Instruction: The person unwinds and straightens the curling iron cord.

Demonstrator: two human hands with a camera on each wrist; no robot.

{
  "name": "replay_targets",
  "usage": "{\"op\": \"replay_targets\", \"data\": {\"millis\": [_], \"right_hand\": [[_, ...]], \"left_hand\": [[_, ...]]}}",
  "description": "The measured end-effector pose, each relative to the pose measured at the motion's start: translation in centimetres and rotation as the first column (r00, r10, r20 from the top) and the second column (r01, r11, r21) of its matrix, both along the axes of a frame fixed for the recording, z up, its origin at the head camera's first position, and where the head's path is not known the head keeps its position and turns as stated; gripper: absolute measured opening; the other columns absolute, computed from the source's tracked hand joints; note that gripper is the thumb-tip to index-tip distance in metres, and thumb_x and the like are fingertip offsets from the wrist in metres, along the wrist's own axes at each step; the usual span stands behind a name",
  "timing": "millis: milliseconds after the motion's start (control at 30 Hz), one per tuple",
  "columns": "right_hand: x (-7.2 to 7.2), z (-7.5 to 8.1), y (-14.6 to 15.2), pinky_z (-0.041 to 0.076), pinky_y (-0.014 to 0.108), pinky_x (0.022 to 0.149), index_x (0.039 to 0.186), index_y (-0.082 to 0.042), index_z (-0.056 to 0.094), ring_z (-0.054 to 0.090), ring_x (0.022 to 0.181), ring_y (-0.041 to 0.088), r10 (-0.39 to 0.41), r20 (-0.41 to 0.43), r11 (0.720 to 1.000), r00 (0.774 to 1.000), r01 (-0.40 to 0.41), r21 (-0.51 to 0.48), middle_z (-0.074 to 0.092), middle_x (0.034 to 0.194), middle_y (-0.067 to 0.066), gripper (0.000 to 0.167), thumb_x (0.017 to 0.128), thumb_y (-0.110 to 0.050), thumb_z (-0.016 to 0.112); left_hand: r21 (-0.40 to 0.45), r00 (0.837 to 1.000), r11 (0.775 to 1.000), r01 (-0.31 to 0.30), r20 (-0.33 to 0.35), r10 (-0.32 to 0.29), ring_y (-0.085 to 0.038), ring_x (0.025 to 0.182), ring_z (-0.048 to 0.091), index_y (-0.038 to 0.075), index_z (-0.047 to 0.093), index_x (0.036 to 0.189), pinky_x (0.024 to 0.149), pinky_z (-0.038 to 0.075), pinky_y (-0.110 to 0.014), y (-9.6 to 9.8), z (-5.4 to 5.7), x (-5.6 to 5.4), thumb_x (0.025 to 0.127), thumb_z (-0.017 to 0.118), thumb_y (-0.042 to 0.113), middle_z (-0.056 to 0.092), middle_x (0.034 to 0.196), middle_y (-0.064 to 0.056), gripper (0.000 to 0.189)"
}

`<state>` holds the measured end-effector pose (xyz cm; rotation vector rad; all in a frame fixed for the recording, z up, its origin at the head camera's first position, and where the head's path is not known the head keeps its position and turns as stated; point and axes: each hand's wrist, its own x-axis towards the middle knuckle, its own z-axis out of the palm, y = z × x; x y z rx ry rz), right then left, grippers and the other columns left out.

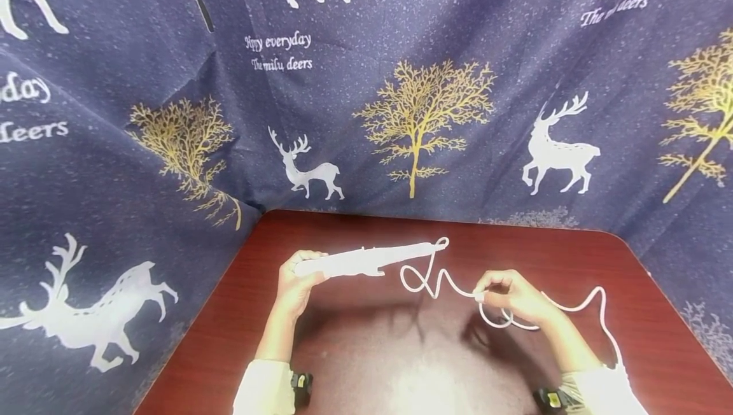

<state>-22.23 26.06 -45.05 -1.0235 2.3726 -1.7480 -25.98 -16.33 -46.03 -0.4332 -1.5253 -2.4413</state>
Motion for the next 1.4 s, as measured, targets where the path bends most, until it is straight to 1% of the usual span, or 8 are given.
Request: {"op": "replay_targets", "data": {"millis": [167,400,600,833,967,1133,1267,1400], "right_hand": [[0.1,-0.1,-0.4,0.048,0.030,0.052,0.085,-0.001,0.065,0.059,0.066,0.015,-0.096,0.016,0.991,0.995,0.094,0.098,0.063,0.076,0.014,0.008,0.080,0.005,0.065],[-0.6,-0.8,-0.6,0.048,0.029,0.062,0.081,-0.004,0.066,0.057,0.070,0.016,-0.178,-0.117,0.941,0.977,0.204,0.270,0.062,0.075,0.005,0.010,0.077,0.005,0.068],[-0.8,-1.2,-0.2,0.046,0.031,0.064,0.077,-0.017,0.067,0.052,0.072,0.008,-0.216,-0.213,0.895,0.953,0.280,0.347,0.059,0.074,-0.010,0.015,0.075,-0.004,0.073],[-1.2,-2.1,-0.3,0.039,0.030,0.061,0.073,-0.022,0.066,0.048,0.067,0.013,-0.219,-0.302,0.867,0.928,0.327,0.376,0.056,0.071,-0.016,0.022,0.070,-0.002,0.074],[-1.3,-2.5,-0.4,0.041,0.030,0.059,0.073,-0.020,0.067,0.048,0.064,0.010,-0.238,-0.274,0.859,0.932,0.333,0.388,0.058,0.071,-0.014,0.019,0.071,-0.003,0.074],[-1.4,-2.9,-0.1,0.045,0.031,0.062,0.079,-0.016,0.068,0.054,0.068,0.012,-0.310,-0.160,0.847,0.937,0.349,0.402,0.061,0.077,-0.010,0.010,0.075,-0.009,0.075],[-1.1,-3.0,0.0,0.048,0.028,0.063,0.085,-0.008,0.069,0.059,0.072,0.015,-0.350,-0.080,0.858,0.933,0.354,0.372,0.064,0.081,-0.004,0.010,0.077,-0.011,0.074],[-0.5,-3.0,0.1,0.050,0.028,0.067,0.092,-0.004,0.068,0.062,0.081,0.018,-0.371,-0.061,0.867,0.927,0.369,0.336,0.066,0.093,0.005,0.017,0.079,-0.012,0.073]], "left_hand": [[0.008,0.999,0.999,0.032,-0.026,-0.032,-0.023,0.084,0.063,-0.013,0.055,0.090,0.067,0.054,-0.030,-0.1,0.0,0.0,0.064,0.056,-0.033,0.066,0.089,-0.012,0.033],[-0.025,0.997,0.998,0.062,-0.054,-0.063,-0.021,0.087,0.063,-0.005,0.059,0.090,0.070,0.053,-0.030,-0.8,0.3,-0.2,0.066,0.056,-0.031,0.066,0.090,-0.010,0.035],[-0.079,0.999,0.996,0.042,-0.030,-0.044,-0.020,0.082,0.064,-0.002,0.059,0.087,0.066,0.054,-0.028,-1.4,0.1,-0.1,0.066,0.058,-0.029,0.067,0.088,-0.009,0.034],[-0.096,1.000,0.995,0.002,-0.001,-0.002,-0.023,0.081,0.065,-0.010,0.055,0.086,0.065,0.054,-0.029,-1.6,-0.6,0.1,0.064,0.060,-0.030,0.067,0.086,-0.012,0.031],[-0.106,1.000,0.994,-0.007,0.015,0.009,-0.023,0.080,0.065,-0.009,0.056,0.086,0.064,0.054,-0.029,-1.6,-0.8,0.2,0.063,0.060,-0.030,0.067,0.086,-0.013,0.032],[-0.102,0.999,0.994,-0.027,0.026,0.030,-0.022,0.079,0.064,-0.005,0.058,0.086,0.064,0.054,-0.029,-1.6,-0.8,0.4,0.063,0.060,-0.030,0.067,0.087,-0.012,0.033],[-0.091,0.999,0.995,-0.030,0.033,0.033,-0.022,0.078,0.064,-0.012,0.055,0.087,0.064,0.054,-0.029,-1.7,-0.8,0.5,0.064,0.060,-0.031,0.067,0.087,-0.012,0.030],[-0.105,0.999,0.994,-0.032,0.039,0.036,-0.022,0.076,0.064,-0.019,0.050,0.090,0.064,0.054,-0.029,-1.6,-0.7,0.5,0.064,0.061,-0.030,0.067,0.085,-0.012,0.030]]}}
